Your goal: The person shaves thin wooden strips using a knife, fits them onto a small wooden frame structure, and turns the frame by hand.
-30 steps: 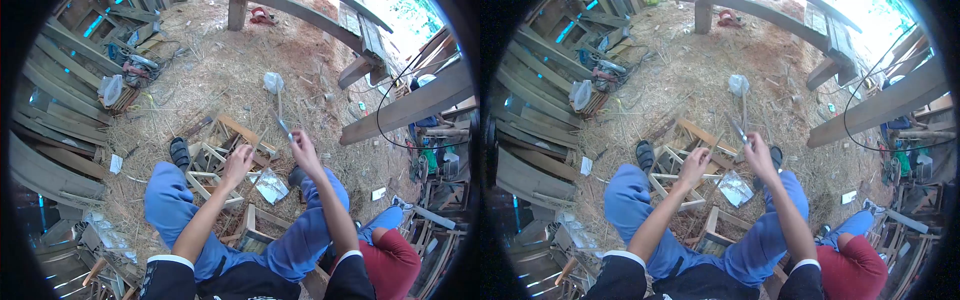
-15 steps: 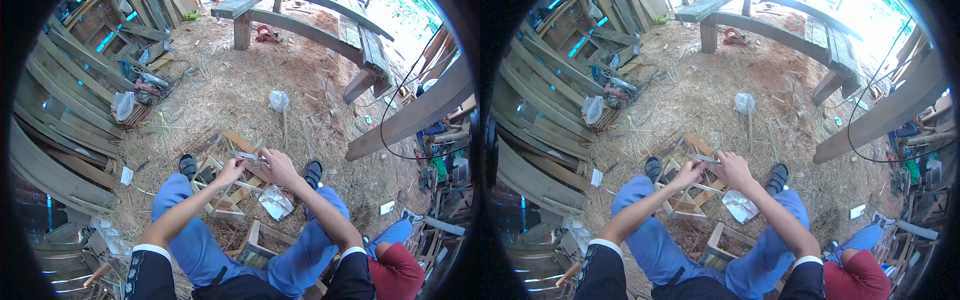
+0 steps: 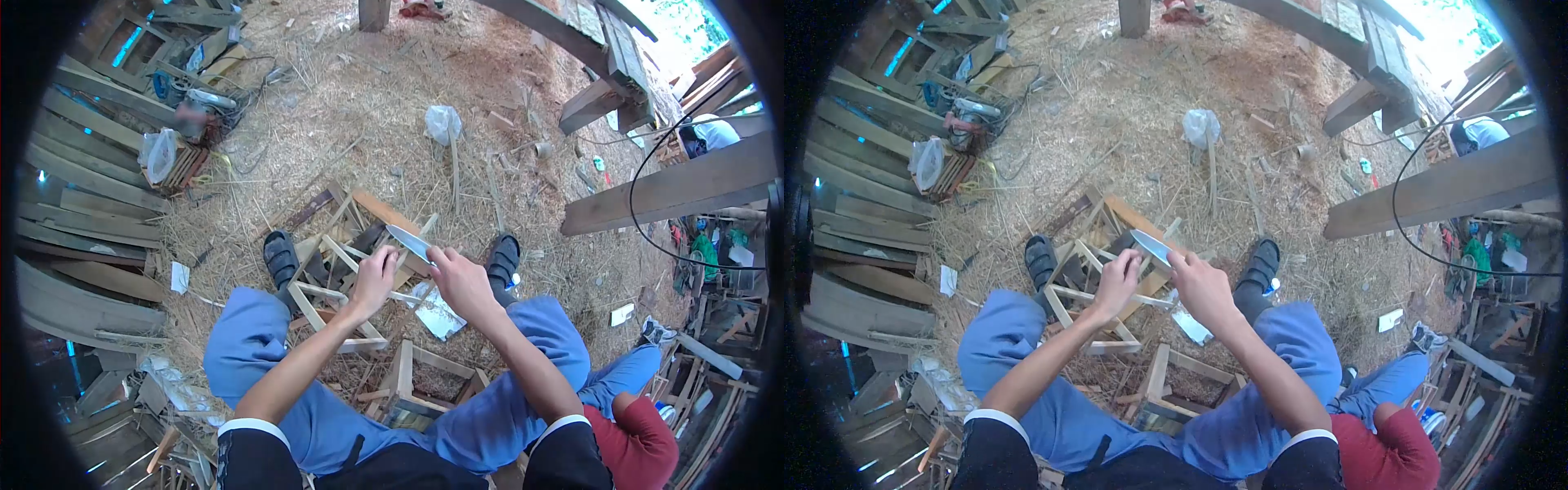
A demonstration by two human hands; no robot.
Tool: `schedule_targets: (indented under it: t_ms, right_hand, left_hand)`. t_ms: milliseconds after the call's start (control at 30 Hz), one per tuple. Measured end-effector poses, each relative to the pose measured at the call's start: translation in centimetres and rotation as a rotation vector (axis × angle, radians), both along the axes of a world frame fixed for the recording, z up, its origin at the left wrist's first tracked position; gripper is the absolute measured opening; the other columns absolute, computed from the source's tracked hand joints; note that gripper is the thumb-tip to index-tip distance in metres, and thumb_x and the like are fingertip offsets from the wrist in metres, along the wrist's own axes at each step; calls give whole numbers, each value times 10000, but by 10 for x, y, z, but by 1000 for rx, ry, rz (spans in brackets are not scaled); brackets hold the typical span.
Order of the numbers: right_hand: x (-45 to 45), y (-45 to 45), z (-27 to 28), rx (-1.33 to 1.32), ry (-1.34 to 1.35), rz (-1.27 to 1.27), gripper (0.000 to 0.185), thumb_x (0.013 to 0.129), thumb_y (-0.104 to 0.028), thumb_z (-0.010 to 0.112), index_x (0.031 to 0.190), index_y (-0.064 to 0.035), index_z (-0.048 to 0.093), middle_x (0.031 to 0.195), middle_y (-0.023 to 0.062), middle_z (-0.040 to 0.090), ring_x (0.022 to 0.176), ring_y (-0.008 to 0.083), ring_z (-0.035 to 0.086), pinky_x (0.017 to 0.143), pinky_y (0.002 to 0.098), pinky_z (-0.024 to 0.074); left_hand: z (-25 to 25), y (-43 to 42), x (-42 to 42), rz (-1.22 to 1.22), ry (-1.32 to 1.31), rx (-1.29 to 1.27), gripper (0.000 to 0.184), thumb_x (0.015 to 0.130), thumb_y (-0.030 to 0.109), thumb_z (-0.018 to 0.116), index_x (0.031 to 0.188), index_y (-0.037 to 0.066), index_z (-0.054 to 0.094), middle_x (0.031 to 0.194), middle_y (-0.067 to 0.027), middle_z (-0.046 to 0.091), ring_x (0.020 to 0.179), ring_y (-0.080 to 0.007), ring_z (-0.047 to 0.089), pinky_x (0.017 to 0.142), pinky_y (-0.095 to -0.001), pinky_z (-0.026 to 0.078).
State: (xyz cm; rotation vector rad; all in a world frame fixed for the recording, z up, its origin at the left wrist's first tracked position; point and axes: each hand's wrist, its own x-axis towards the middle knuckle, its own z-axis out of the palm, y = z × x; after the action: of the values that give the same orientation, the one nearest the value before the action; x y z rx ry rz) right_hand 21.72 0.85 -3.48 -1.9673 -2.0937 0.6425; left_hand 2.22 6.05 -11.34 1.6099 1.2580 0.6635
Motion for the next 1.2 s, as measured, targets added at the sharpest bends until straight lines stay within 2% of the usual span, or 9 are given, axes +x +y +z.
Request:
schedule_targets:
  t_ms: [133,200,333,433,567,633,767,967,1200]
  right_hand:
    - [-1,6,13,-105,-33,34,185,1068,-269,508,1191,-131,514,878,126,662,758,359,697,620,488,548]
    - [0,9,16,-132,-74,40,191,1071,-278,503,1193,-132,510,862,122,665,748,358,698,618,493,546]
    - [1,8,10,-113,-83,50,191,1069,-280,509,1184,-128,516,869,121,680,746,350,707,598,490,545]
    - [-1,1,11,-50,-112,54,184,1068,-277,513,1166,-122,523,873,125,688,738,347,712,583,482,547]
    - [2,-3,17,-66,-139,47,178,1049,-256,534,1139,-103,523,883,131,695,728,339,720,564,468,559]
    - [2,-4,16,-67,-170,54,177,1015,-223,566,1104,-78,518,910,140,709,732,320,740,532,453,575]
    - [-2,-5,5,-24,-146,55,177,1025,-234,558,1093,-75,522,911,148,709,713,334,735,527,459,576]
    - [3,-4,3,-29,-130,48,196,1035,-271,558,1109,-92,527,880,147,714,690,345,725,534,472,567]
    - [10,3,-3,-66,-115,40,190,1038,-293,550,1125,-124,538,849,138,718,677,358,715,546,489,559]
  left_hand:
    - [3,3,5,-38,46,-58,216,1048,166,545,1091,-32,620,937,-275,698,895,-459,689,744,-507,525]
    - [1,1,7,-64,50,-23,226,1052,181,541,1095,-28,613,938,-270,700,895,-458,689,745,-514,519]
    - [15,-5,10,-158,77,-135,268,1070,241,523,1142,-6,598,948,-247,715,902,-440,700,746,-515,519]
    - [5,-10,9,-172,29,-62,290,1074,274,524,1157,6,598,934,-238,722,895,-431,707,736,-508,523]
    - [1,-14,12,-131,55,-85,287,1063,301,554,1157,36,610,914,-218,728,873,-420,712,729,-495,534]
    - [5,-15,15,-153,85,-86,272,1061,296,560,1159,48,614,913,-208,730,872,-418,713,731,-496,538]
    - [2,-19,20,-189,157,-25,248,1054,283,571,1166,68,621,918,-185,739,876,-407,718,733,-495,547]
    - [-7,-21,22,-113,-28,20,236,1056,271,564,1150,64,629,939,-196,738,887,-411,716,733,-493,548]
    - [-9,-17,21,-100,93,-26,255,1094,269,470,1152,45,577,967,-229,718,905,-449,693,740,-534,525]
